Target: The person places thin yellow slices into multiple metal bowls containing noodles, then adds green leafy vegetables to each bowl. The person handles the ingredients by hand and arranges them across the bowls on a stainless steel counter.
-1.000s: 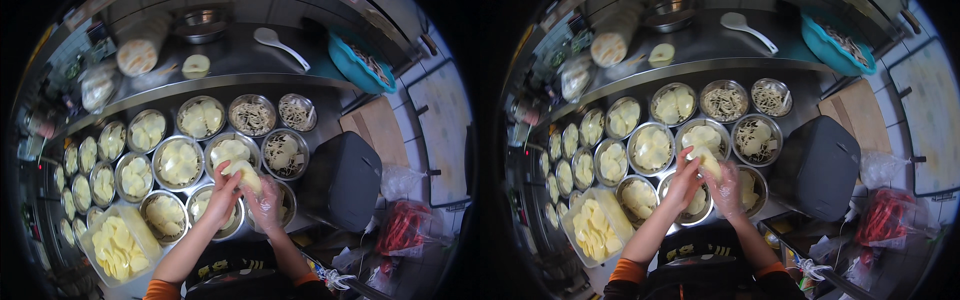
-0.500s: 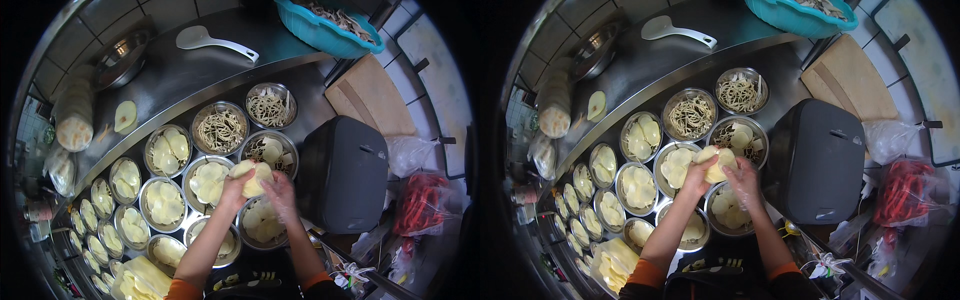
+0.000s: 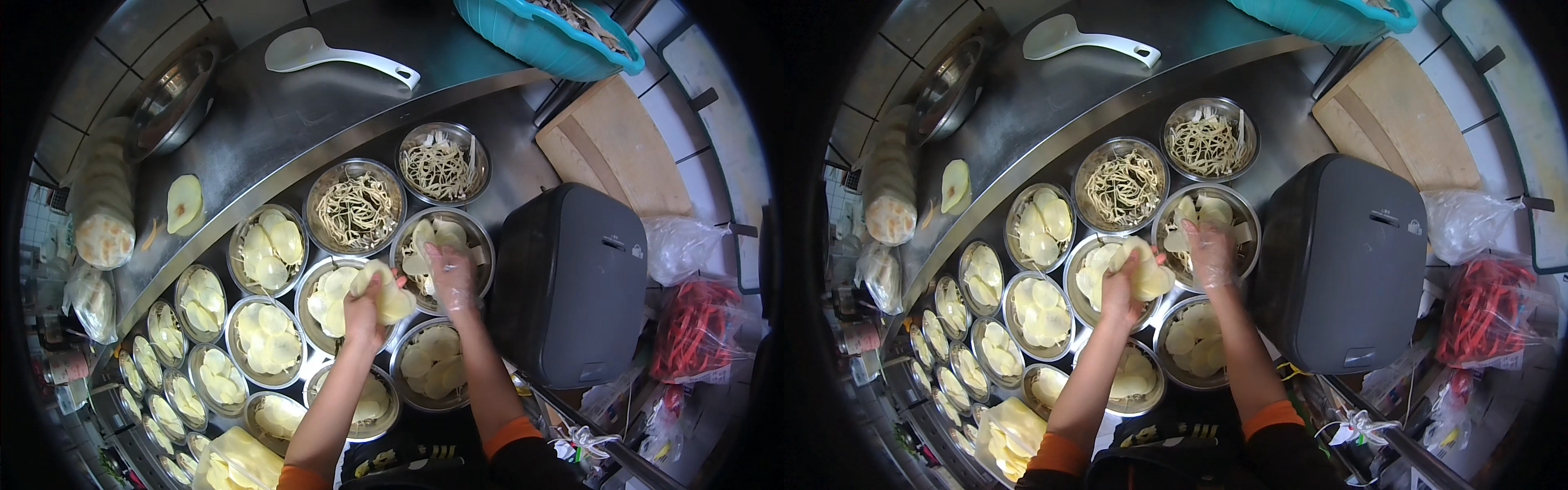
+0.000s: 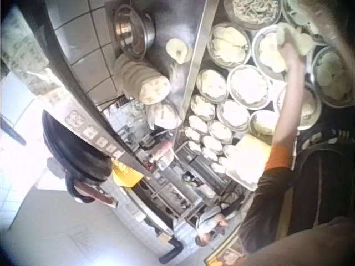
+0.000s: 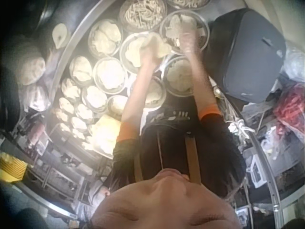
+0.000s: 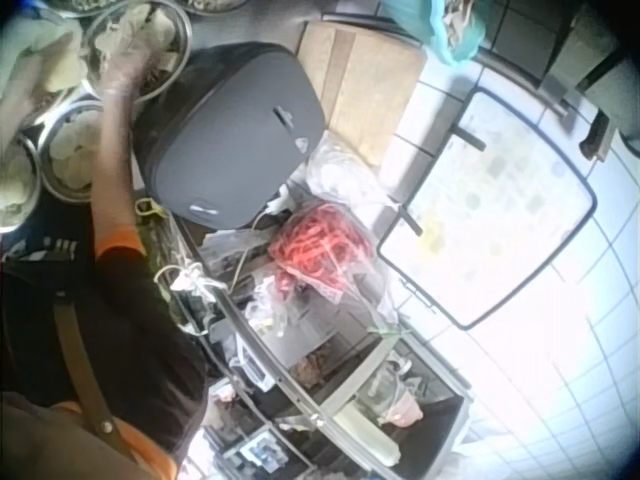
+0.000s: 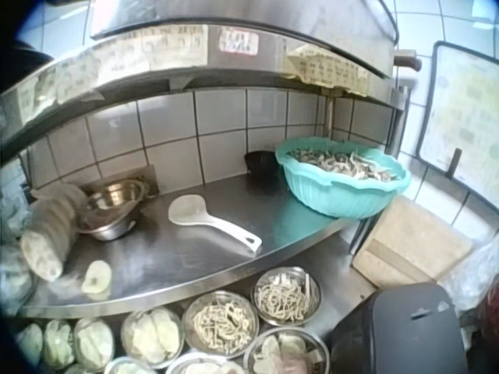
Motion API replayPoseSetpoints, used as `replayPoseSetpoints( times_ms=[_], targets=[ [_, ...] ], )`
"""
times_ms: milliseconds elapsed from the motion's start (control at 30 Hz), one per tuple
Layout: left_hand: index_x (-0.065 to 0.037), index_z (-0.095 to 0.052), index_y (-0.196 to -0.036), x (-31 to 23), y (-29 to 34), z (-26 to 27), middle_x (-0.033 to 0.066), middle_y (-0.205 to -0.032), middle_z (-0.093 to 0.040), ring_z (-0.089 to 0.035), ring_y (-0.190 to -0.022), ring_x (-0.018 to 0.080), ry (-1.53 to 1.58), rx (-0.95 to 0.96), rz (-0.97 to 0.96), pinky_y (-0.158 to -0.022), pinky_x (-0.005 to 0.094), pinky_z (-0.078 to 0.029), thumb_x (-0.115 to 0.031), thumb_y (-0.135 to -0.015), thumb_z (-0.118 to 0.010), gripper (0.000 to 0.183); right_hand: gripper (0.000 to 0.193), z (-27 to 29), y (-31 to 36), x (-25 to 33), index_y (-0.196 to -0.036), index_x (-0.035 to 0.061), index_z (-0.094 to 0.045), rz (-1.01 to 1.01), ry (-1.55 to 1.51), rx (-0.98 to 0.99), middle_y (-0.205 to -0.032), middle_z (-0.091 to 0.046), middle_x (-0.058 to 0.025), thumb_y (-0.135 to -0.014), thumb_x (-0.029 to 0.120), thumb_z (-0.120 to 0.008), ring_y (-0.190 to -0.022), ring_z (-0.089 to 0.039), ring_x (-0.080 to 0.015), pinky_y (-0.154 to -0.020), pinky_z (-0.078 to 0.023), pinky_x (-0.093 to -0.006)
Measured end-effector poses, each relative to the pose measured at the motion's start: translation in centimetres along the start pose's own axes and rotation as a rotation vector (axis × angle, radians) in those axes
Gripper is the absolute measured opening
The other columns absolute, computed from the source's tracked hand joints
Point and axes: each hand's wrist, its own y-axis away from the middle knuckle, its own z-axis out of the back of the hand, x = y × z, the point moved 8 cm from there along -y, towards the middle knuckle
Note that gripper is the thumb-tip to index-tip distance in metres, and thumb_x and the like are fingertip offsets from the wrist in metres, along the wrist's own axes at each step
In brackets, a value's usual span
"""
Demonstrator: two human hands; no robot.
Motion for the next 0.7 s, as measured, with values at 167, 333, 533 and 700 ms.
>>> replayPoseSetpoints(
  times_ms=[167, 333, 533, 700],
  targets=[
    [0.005, -0.051, -0.119, 0.9, 1.6, 1.7, 0.0185, -0.111, -0.063, -0.065, -0.097, 0.0291, 0.129, 0.033, 0.181, -0.086, 0.04, -0.053, -0.008, -0.09, -0.057, 0.032, 0.022, 2.5, 3.4, 1.2, -0.08, -0.0009, -0.063, 0.054, 0.04, 0.045, -0.07, -0.061, -0.0161, -0.091, 0.018, -0.058, -0.063, -0.06, -0.0308, -0.06, -0.047, -0.0382],
    [0.005, -0.058, -0.114, 3.3, 2.1, -0.6, 0.0132, -0.107, -0.065, -0.065, -0.095, 0.0209, -0.221, 0.175, 0.137, -0.081, 0.0345, -0.054, -0.011, -0.089, -0.063, 0.03, 0.014, 0.4, 7.1, -0.3, -0.099, 0.0003, -0.063, -0.313, -0.61, 0.255, -0.085, -0.062, -0.0018, -0.087, 0.007, -0.065, -0.074, -0.056, -0.0085, -0.068, -0.046, -0.0234],
    [0.005, -0.055, -0.117, 4.6, 2.0, -1.1, 0.0131, -0.11, -0.064, -0.064, -0.097, 0.0232, 0.003, 0.215, 0.283, -0.084, 0.037, -0.055, -0.004, -0.089, -0.059, 0.03, 0.01, 2.2, 7.5, -3.1, -0.096, 0.0014, -0.06, -0.467, -0.589, -0.009, -0.085, -0.059, 0.001, -0.088, 0.007, -0.063, -0.076, -0.051, -0.0061, -0.068, -0.043, -0.0232],
    [0.001, -0.054, -0.121, 3.5, -0.2, -2.7, 0.0109, -0.102, -0.066, -0.066, -0.09, 0.0214, -0.327, 0.285, 0.084, -0.077, 0.0332, -0.056, -0.004, -0.089, -0.06, 0.033, 0.014, 6.0, 11.3, -1.4, -0.102, 0.0023, -0.058, -0.392, -0.373, -0.168, -0.087, -0.058, -0.0005, -0.089, 0.008, -0.063, -0.078, -0.052, -0.0068, -0.07, -0.043, -0.0233]
  ],
)
